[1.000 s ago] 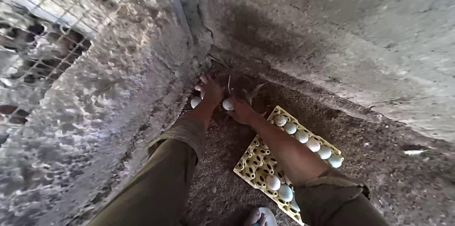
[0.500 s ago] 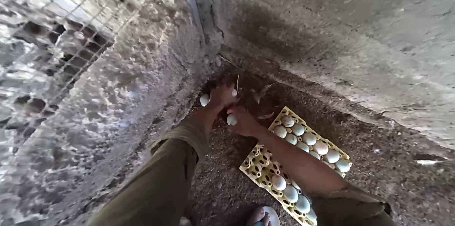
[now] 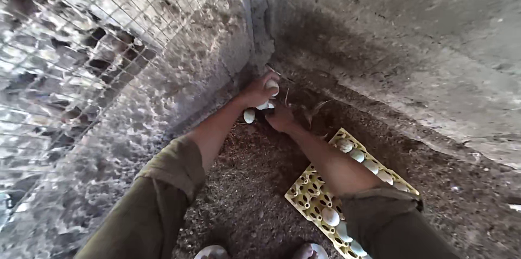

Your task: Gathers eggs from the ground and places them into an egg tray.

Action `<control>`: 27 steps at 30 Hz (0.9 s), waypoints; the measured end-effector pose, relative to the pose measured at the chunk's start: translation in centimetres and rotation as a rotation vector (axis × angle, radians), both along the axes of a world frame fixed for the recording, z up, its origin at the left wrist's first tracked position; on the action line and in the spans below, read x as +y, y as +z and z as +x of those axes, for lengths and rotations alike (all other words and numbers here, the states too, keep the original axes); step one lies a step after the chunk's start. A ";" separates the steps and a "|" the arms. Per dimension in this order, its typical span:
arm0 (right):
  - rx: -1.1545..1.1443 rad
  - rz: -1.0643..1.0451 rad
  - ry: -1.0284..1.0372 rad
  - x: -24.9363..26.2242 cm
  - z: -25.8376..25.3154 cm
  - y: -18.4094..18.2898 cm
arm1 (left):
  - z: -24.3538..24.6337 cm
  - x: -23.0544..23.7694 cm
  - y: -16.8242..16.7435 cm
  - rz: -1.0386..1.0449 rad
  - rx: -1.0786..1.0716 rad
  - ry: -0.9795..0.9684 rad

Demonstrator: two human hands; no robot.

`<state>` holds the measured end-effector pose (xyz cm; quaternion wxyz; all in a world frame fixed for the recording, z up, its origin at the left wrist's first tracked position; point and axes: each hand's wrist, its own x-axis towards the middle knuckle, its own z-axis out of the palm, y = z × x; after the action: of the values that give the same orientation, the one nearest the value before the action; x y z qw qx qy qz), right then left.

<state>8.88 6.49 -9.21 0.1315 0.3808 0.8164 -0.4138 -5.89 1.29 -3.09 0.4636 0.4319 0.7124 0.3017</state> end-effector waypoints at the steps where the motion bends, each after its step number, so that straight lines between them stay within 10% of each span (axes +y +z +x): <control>1: -0.027 0.041 0.055 0.0 -0.8 0.2 | 0.1 -0.2 0.5 -0.043 0.035 -0.065; 16: -0.232 0.139 0.053 0.6 1.2 1.0 | 4.4 -1.6 -1.8 -0.631 0.696 -0.378; 27: 0.077 -0.231 -0.298 0.3 24.6 11.6 | 7.5 -0.5 -3.4 -0.755 0.975 -0.434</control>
<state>33.51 6.75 2.40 0.0804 0.4639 0.7025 -0.5337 1.59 0.82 -6.50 0.2573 0.4605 0.7947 -0.3003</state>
